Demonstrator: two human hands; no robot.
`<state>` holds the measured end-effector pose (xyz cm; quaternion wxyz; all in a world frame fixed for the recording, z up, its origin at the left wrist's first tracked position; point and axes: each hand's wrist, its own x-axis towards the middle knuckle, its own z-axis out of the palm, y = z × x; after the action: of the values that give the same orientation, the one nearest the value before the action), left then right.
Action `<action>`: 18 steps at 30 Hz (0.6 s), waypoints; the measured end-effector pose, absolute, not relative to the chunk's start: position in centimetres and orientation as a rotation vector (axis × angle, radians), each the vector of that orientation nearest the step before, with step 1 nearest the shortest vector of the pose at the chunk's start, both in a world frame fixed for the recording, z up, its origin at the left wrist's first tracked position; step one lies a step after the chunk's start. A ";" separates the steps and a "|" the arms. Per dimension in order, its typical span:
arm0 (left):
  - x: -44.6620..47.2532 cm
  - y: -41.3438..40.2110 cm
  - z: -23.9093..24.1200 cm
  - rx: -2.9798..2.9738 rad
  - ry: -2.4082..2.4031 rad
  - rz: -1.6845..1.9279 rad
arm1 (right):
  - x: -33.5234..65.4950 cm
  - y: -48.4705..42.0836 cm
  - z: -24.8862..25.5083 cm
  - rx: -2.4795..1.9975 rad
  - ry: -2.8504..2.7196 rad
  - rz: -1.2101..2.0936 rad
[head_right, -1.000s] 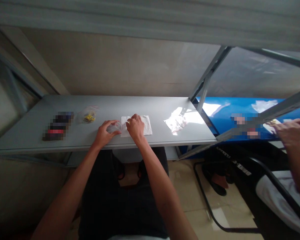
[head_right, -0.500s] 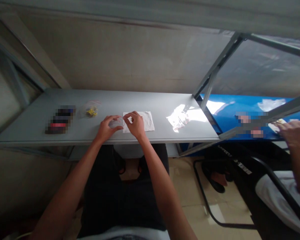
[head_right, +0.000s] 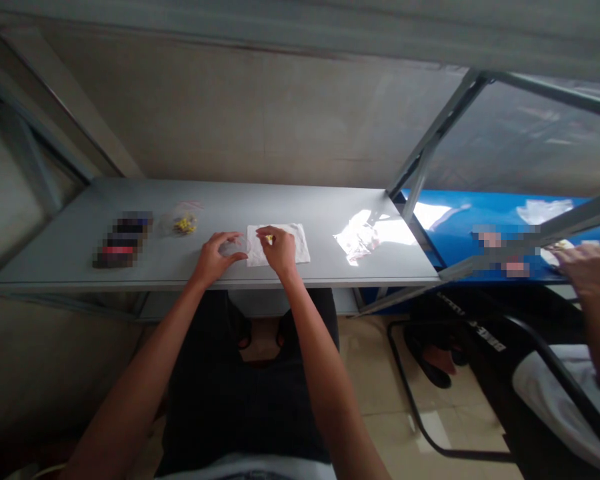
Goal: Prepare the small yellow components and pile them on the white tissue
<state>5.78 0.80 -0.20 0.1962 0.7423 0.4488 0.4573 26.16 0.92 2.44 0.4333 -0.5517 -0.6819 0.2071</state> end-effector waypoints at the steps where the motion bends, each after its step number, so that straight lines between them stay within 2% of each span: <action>1: 5.7 0.8 -0.2 2.084 1.260 1.276 | 26.5 1.0 2.3 -1.449 -1.695 0.432; 5: 5.7 0.9 -0.2 2.099 1.263 1.268 | 27.1 0.9 1.8 -1.588 -1.877 0.232; 18: 5.7 1.0 -0.5 2.124 1.282 1.251 | 26.2 0.8 0.9 -1.680 -1.917 0.183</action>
<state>5.72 0.98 -0.45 0.1804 0.7519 0.4537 0.4429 26.15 0.83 0.94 0.2889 -0.6295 -0.7181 0.0686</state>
